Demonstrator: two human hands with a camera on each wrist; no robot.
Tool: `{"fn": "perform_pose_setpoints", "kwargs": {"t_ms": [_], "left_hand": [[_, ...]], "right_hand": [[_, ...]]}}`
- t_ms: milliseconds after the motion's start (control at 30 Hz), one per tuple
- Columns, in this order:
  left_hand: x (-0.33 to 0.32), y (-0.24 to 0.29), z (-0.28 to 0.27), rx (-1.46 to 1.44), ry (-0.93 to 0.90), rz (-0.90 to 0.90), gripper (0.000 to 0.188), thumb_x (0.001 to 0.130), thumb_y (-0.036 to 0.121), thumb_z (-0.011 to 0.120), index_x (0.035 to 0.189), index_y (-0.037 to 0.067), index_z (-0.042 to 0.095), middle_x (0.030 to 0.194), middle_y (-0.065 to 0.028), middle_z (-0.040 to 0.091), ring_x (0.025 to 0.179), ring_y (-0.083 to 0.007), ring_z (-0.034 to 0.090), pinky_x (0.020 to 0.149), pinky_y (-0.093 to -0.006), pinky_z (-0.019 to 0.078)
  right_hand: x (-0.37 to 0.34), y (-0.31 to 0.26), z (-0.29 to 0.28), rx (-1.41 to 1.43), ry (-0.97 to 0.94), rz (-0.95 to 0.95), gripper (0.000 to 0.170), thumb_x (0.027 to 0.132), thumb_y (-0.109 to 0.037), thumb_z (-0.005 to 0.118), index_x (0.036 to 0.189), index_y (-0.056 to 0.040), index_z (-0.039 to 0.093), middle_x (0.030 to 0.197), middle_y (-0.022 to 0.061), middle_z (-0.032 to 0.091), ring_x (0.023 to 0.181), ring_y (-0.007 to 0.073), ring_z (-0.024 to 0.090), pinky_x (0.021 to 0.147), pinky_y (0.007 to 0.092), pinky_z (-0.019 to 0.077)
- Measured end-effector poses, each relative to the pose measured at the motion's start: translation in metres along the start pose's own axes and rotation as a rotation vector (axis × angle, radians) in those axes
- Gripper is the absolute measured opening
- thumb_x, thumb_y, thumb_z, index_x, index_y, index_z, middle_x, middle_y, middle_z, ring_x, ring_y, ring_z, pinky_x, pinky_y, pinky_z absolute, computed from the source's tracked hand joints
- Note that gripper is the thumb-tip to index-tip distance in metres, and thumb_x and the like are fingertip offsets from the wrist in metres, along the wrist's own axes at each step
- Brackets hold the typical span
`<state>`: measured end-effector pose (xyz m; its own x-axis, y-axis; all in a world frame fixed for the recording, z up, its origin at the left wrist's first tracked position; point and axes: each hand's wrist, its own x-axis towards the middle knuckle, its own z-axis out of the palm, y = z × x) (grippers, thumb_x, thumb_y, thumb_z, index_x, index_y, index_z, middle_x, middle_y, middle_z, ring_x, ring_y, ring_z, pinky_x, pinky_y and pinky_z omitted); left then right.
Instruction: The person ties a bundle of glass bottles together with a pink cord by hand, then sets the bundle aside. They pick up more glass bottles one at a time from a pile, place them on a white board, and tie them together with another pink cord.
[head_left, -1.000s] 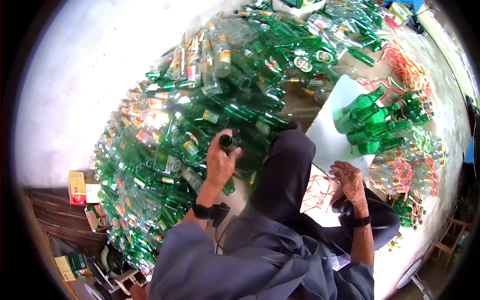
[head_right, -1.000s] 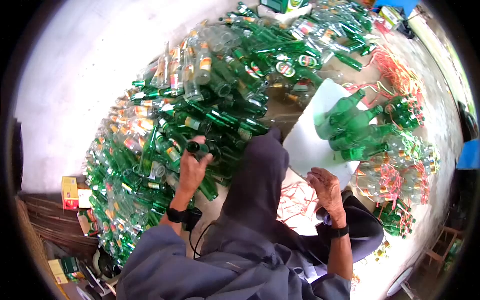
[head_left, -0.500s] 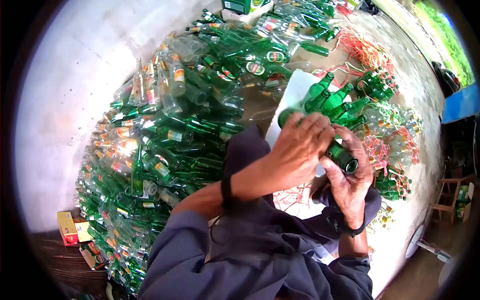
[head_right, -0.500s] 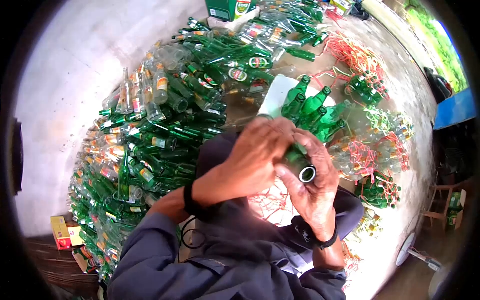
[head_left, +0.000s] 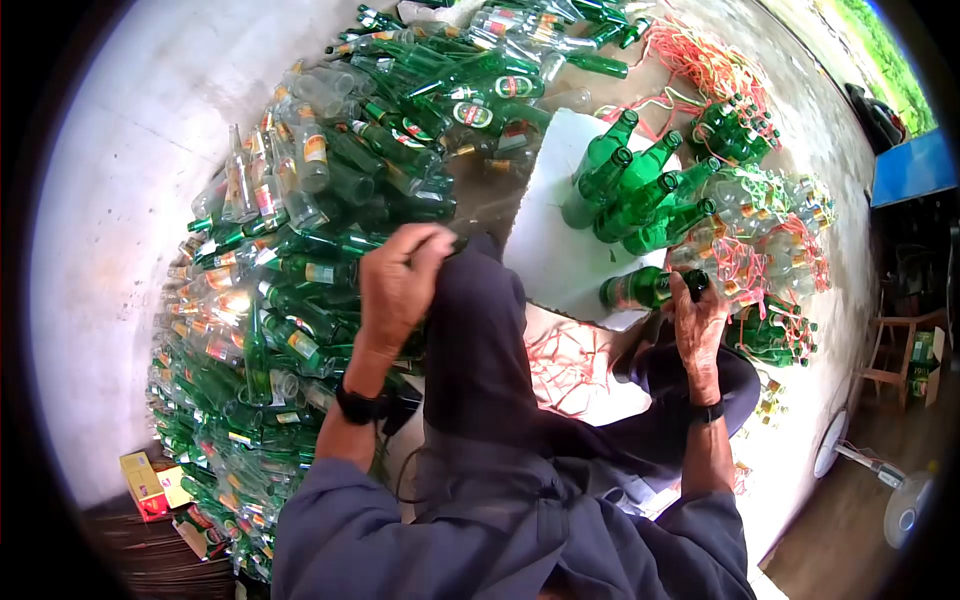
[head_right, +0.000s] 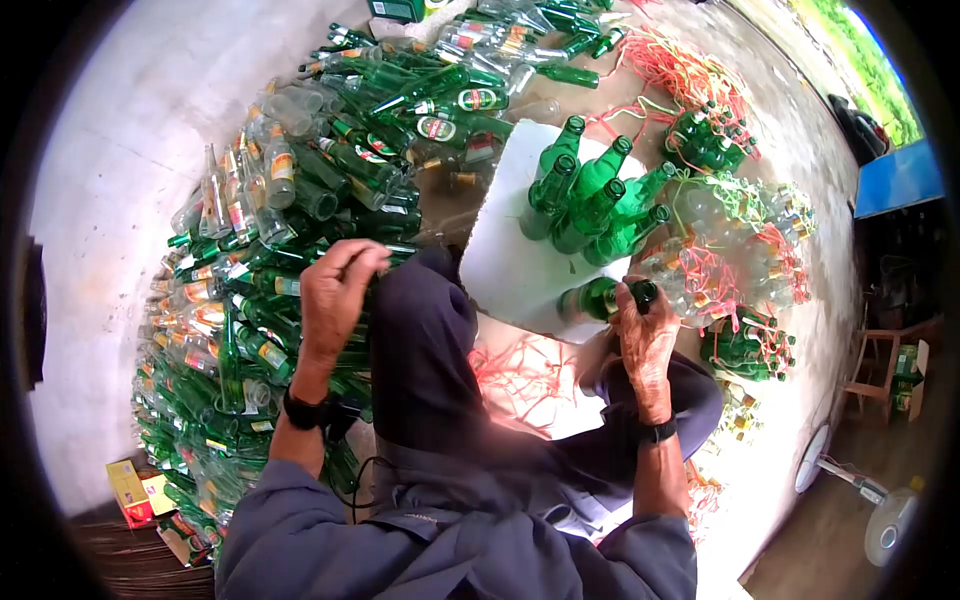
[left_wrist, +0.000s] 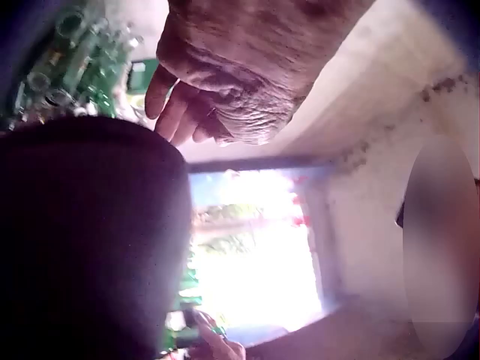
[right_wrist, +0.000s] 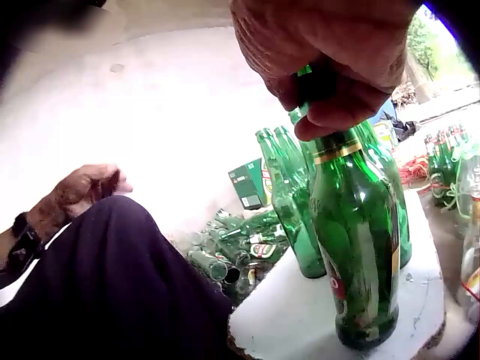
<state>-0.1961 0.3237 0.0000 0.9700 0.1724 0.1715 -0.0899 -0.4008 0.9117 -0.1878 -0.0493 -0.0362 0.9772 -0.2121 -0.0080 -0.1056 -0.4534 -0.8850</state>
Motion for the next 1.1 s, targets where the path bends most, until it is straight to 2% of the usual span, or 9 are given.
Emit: {"fn": "perform_pose_setpoints", "kwargs": {"t_ms": [267, 400, 500, 600, 700, 800, 867, 1000, 1100], "left_hand": [[-0.098, -0.212, -0.015, -0.054, -0.065, -0.656, 0.017, 0.086, 0.015, 0.062, 0.079, 0.001, 0.068, 0.07, -0.0037, 0.065, 0.065, -0.0104, 0.061, 0.059, -0.0268, 0.048], [-0.179, -0.28, 0.002, 0.248, -0.336, -0.6, 0.027, 0.088, 0.025, 0.059, 0.084, -0.001, 0.068, 0.072, -0.0198, 0.066, 0.067, -0.035, 0.067, 0.061, -0.0427, 0.0494], [-0.254, -0.357, 0.028, 0.047, -0.196, -0.68, 0.03, 0.088, 0.026, 0.056, 0.085, -0.001, 0.067, 0.075, -0.0252, 0.066, 0.074, -0.0426, 0.067, 0.065, -0.048, 0.05], [-0.297, -0.383, 0.037, 0.08, -0.171, -0.638, 0.028, 0.086, 0.026, 0.059, 0.082, 0.0, 0.068, 0.074, -0.0221, 0.068, 0.073, -0.0357, 0.069, 0.064, -0.0471, 0.0505], [-0.262, -0.302, 0.018, 0.135, -0.358, -0.842, 0.027, 0.085, 0.024, 0.061, 0.078, 0.0, 0.068, 0.074, -0.0185, 0.07, 0.069, -0.0316, 0.069, 0.06, -0.0448, 0.0515], [-0.284, -0.356, 0.015, -0.01, -0.269, -0.815, 0.022, 0.081, 0.023, 0.066, 0.075, 0.001, 0.069, 0.074, -0.0146, 0.07, 0.064, -0.0287, 0.069, 0.055, -0.0421, 0.0519], [-0.292, -0.403, 0.014, 0.398, -0.683, -0.494, 0.023, 0.098, 0.015, 0.052, 0.085, 0.002, 0.066, 0.073, -0.0116, 0.063, 0.061, -0.0185, 0.058, 0.052, -0.0335, 0.04], [-0.275, -0.41, 0.027, 0.26, -0.007, -0.636, 0.022, 0.094, 0.017, 0.06, 0.075, 0.006, 0.059, 0.06, -0.0039, 0.051, 0.051, -0.0142, 0.049, 0.046, -0.0298, 0.0325], [-0.268, -0.447, 0.019, 0.128, 0.131, -0.652, 0.02, 0.093, 0.022, 0.064, 0.085, 0.004, 0.061, 0.067, -0.0064, 0.057, 0.052, -0.0154, 0.053, 0.046, -0.0313, 0.0357]], "right_hand": [[0.023, 0.008, 0.003, 0.009, 0.076, -0.065, 0.02, 0.095, -0.018, 0.066, 0.099, 0.0011, 0.067, 0.071, 0.0057, 0.068, 0.058, 0.0117, 0.063, 0.055, 0.0266, 0.0497], [0.031, 0.018, 0.006, 0.022, 0.102, -0.023, 0.022, 0.095, -0.021, 0.067, 0.094, 0.0016, 0.067, 0.067, 0.005, 0.067, 0.056, 0.0105, 0.061, 0.052, 0.026, 0.0477], [0.031, 0.005, 0.01, 0.015, 0.121, 0.04, 0.025, 0.095, -0.022, 0.068, 0.093, 0.0023, 0.067, 0.067, 0.0063, 0.067, 0.054, 0.0109, 0.061, 0.051, 0.0261, 0.0477], [0.036, 0.013, 0.011, 0.02, 0.157, 0.022, 0.028, 0.096, -0.024, 0.068, 0.097, 0.0034, 0.067, 0.066, 0.0082, 0.069, 0.054, 0.0121, 0.064, 0.049, 0.0262, 0.0491], [0.04, 0.019, 0.01, -0.001, 0.159, 0.048, 0.029, 0.095, -0.024, 0.069, 0.107, 0.0021, 0.063, 0.072, 0.009, 0.068, 0.054, 0.0141, 0.065, 0.047, 0.0253, 0.051], [0.04, 0.023, 0.014, 0.007, 0.185, -0.01, 0.032, 0.096, -0.027, 0.069, 0.111, 0.0013, 0.063, 0.071, 0.0096, 0.068, 0.054, 0.0134, 0.065, 0.048, 0.0249, 0.0508], [0.044, 0.037, 0.009, -0.062, 0.166, 0.025, 0.039, 0.096, -0.034, 0.067, 0.113, 0.0012, 0.065, 0.07, 0.0102, 0.069, 0.054, 0.0129, 0.065, 0.049, 0.0259, 0.051], [0.045, 0.045, 0.005, -0.203, 0.16, 0.006, 0.046, 0.096, -0.045, 0.064, 0.095, 0.001, 0.072, 0.068, 0.0092, 0.069, 0.052, 0.0113, 0.058, 0.049, 0.0279, 0.0455], [0.041, 0.041, 0.008, -0.189, 0.16, 0.08, 0.047, 0.094, -0.046, 0.065, 0.098, 0.0009, 0.071, 0.068, 0.0081, 0.068, 0.052, 0.011, 0.058, 0.049, 0.0273, 0.0458]]}}
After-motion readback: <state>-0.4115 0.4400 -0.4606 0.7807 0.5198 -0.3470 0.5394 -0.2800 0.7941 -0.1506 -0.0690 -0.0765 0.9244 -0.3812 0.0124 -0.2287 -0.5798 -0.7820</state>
